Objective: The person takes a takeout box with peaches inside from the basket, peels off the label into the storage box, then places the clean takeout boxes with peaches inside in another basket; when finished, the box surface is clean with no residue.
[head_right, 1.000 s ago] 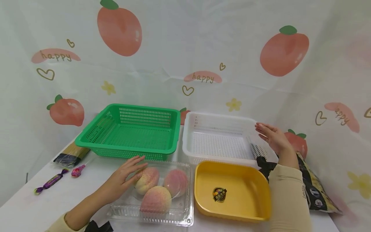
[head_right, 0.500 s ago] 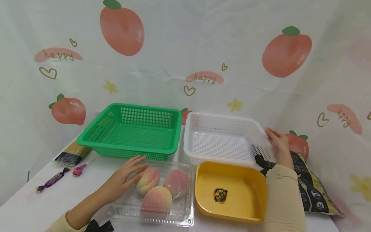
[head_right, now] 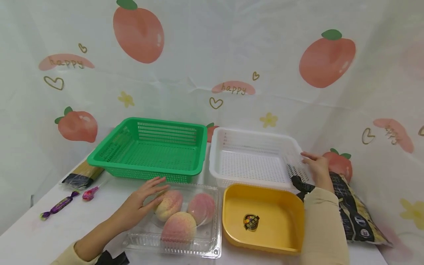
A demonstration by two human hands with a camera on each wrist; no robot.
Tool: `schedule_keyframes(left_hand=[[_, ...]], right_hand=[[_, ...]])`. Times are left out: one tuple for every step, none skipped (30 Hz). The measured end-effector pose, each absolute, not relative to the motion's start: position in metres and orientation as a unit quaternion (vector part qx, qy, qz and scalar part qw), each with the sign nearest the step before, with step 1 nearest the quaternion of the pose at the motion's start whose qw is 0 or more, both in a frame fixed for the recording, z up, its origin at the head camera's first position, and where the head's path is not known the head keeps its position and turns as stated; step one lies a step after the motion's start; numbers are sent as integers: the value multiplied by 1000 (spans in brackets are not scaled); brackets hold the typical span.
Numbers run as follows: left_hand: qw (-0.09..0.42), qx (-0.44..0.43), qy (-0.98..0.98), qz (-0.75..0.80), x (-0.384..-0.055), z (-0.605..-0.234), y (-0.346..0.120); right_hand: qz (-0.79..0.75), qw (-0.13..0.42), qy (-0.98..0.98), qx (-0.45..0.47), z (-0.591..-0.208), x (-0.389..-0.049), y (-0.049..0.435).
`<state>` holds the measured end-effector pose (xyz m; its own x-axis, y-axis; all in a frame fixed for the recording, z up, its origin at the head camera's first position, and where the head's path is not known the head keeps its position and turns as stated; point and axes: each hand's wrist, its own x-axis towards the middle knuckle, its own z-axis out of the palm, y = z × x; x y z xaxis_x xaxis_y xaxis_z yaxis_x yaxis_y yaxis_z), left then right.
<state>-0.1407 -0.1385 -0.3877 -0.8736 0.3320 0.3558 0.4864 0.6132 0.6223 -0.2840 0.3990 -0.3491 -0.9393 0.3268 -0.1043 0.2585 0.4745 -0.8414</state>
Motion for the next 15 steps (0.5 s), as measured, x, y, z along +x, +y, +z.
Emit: schedule_keyframes(left_hand=[[109, -221, -887, -390, -141, -388, -140], [115, -211, -881, -407, -140, -388, -141], [115, -200, -875, -426, -140, -388, -143], [111, -187, -870, -442, -139, -387, -144], [99, -175, -865, -459, -137, -386, -146], [74, -161, -859, -480, -134, -386, -148], [44, -147, -853, -499, -132, -385, -150], [12, -133, -847, -515, -128, -385, -152], [-22, -116, -840, -529, -125, -384, -153], [-54, -101, -832, -543, -121, -384, -154], [-79, -88, -822, -557, -118, -385, -155], [-98, -76, -810, -573, -116, -385, -155], [-111, -65, -800, -586, -113, -386, -155], [-120, -54, -791, -598, -111, -387, -155], [-125, -44, -781, -610, -109, -388, -155]], right_hand=[[480, 35, -860, -170, -349, -285, 399], [477, 34, -862, -167, -349, -285, 398], [475, 33, -864, -164, -349, -285, 398], [472, 31, -866, -163, -349, -285, 398], [469, 30, -867, -164, -349, -285, 398], [468, 28, -868, -165, -349, -285, 398], [467, 27, -868, -165, -349, -285, 398], [467, 27, -868, -165, -348, -286, 398], [466, 27, -869, -165, -348, -286, 398], [464, 26, -870, -166, -348, -286, 398], [463, 25, -870, -167, -348, -286, 399], [462, 24, -871, -166, -348, -286, 399], [460, 24, -872, -167, -349, -286, 398], [459, 25, -872, -167, -349, -286, 398], [456, 25, -874, -168, -349, -286, 398]])
